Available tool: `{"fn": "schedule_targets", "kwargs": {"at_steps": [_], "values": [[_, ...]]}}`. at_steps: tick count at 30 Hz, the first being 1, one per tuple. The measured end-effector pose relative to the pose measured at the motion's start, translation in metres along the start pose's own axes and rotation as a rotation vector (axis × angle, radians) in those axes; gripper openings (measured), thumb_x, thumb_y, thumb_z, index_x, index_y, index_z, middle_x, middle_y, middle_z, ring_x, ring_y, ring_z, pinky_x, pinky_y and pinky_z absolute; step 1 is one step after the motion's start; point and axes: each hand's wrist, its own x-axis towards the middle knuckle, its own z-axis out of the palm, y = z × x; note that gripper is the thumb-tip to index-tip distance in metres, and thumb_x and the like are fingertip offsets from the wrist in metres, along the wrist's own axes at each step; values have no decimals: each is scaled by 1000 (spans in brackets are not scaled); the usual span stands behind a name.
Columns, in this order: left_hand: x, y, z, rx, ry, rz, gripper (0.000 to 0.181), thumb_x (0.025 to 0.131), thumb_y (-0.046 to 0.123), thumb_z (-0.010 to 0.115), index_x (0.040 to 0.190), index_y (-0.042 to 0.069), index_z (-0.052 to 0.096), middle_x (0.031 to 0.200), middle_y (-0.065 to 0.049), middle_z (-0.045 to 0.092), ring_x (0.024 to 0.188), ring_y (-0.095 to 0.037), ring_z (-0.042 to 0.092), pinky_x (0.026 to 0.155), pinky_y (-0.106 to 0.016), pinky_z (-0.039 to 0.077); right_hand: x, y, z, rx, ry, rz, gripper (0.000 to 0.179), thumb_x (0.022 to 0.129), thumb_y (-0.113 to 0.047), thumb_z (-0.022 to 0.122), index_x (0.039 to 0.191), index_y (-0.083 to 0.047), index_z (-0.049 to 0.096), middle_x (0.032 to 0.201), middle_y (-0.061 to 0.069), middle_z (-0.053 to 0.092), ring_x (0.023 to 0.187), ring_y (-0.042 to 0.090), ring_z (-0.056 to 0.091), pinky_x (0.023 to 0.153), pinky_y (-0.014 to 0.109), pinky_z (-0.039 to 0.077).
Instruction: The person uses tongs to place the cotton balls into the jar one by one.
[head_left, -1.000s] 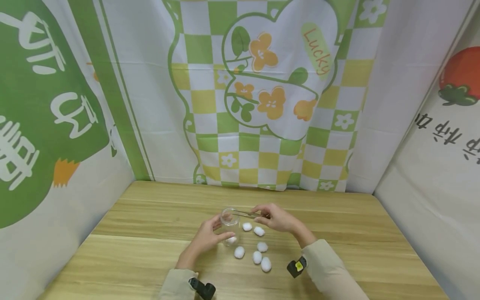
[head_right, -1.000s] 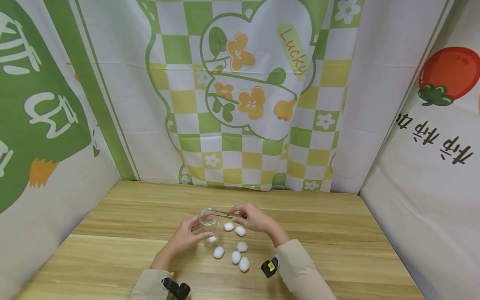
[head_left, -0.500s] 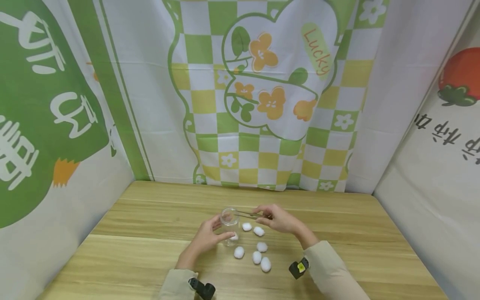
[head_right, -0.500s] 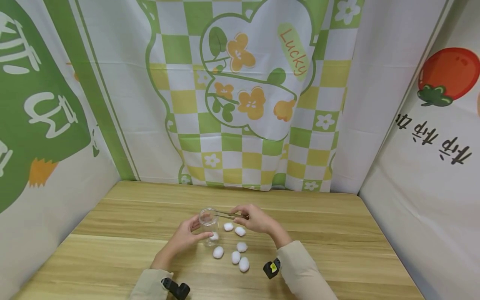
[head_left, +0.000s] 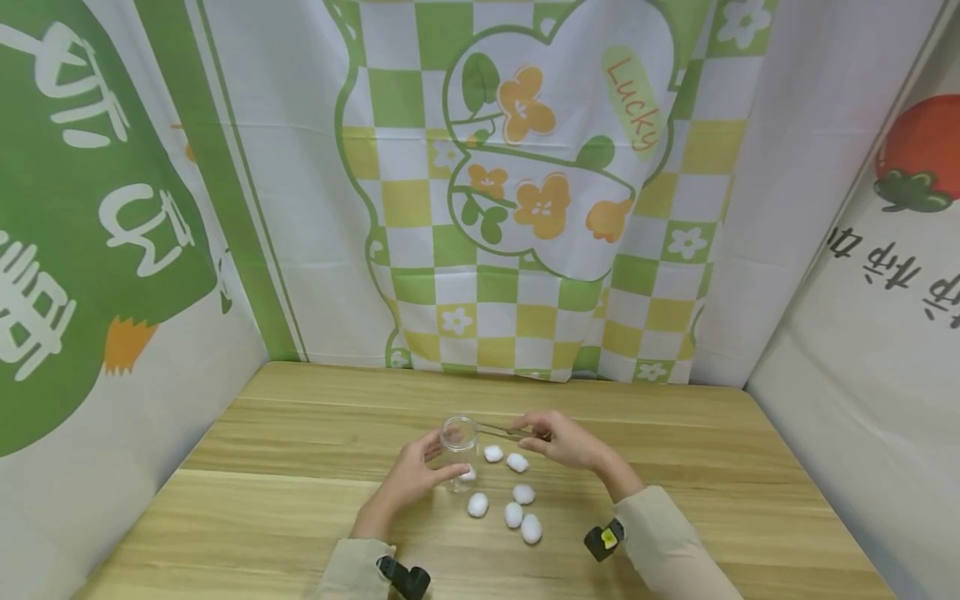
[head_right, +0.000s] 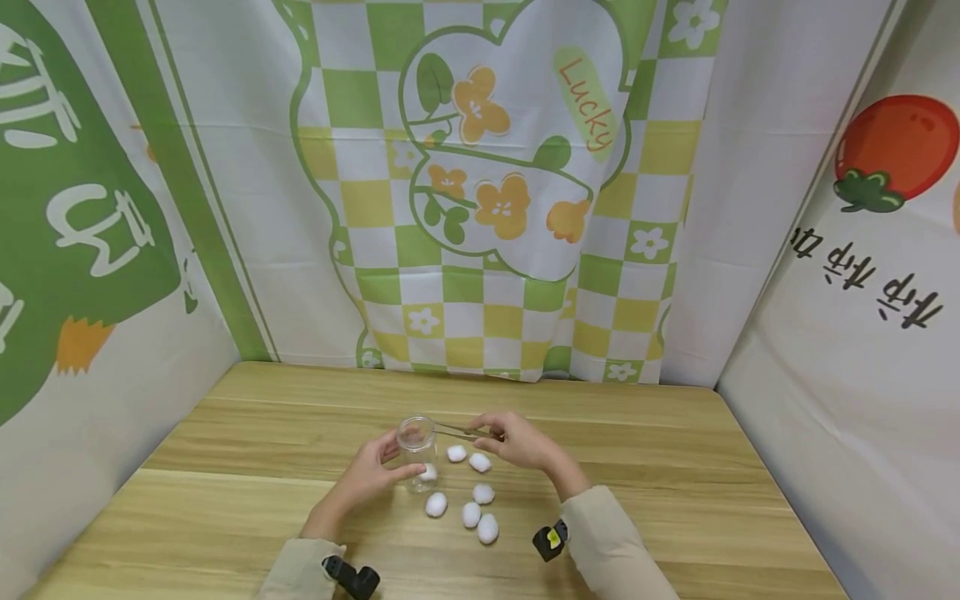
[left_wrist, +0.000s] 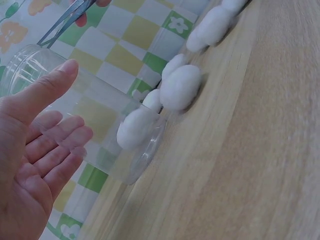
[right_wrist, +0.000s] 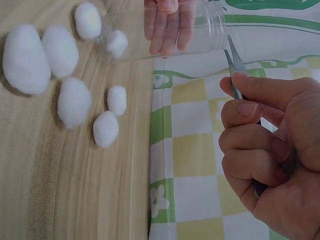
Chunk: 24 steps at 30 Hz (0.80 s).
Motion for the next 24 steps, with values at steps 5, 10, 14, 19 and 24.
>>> {"fn": "schedule_targets", "kwargs": {"at_steps": [5, 10, 14, 19, 24], "values": [[1, 0, 0, 1, -3, -1, 62, 81, 26, 77, 135, 7, 52, 135, -18, 60, 128, -39, 55, 112, -50, 44, -3, 4, 0, 9, 14, -9, 30, 96, -13, 58, 121, 3, 62, 60, -6, 41, 53, -2, 32, 49, 13, 31], [1, -1, 0, -2, -3, 2, 61, 81, 25, 77, 134, 7, 53, 134, -18, 60, 128, -39, 55, 112, -51, 44, -7, 9, 0, 7, 20, -13, 30, 96, -12, 56, 122, 4, 61, 60, -7, 39, 52, -2, 30, 49, 13, 31], [1, -1, -1, -1, -5, 6, 59, 81, 24, 77, 133, 8, 54, 134, -18, 60, 128, -38, 55, 113, -51, 43, -10, 13, 1, -5, 22, -24, 31, 96, -11, 56, 122, 6, 61, 61, -4, 42, 53, -3, 30, 49, 13, 31], [1, -1, -1, 1, -15, 20, 59, 82, 25, 76, 134, 8, 53, 135, -18, 60, 129, -37, 55, 113, -50, 43, -15, 19, 2, 11, 33, -24, 31, 95, -9, 57, 122, 7, 60, 65, 7, 51, 54, -3, 31, 49, 14, 32], [0, -1, 0, 0, -13, 22, 59, 82, 25, 76, 133, 8, 54, 134, -18, 60, 129, -38, 55, 113, -50, 43, -19, 23, 3, 18, 38, 4, 32, 95, -11, 58, 122, 7, 60, 63, 4, 48, 54, -3, 32, 49, 15, 33]]}}
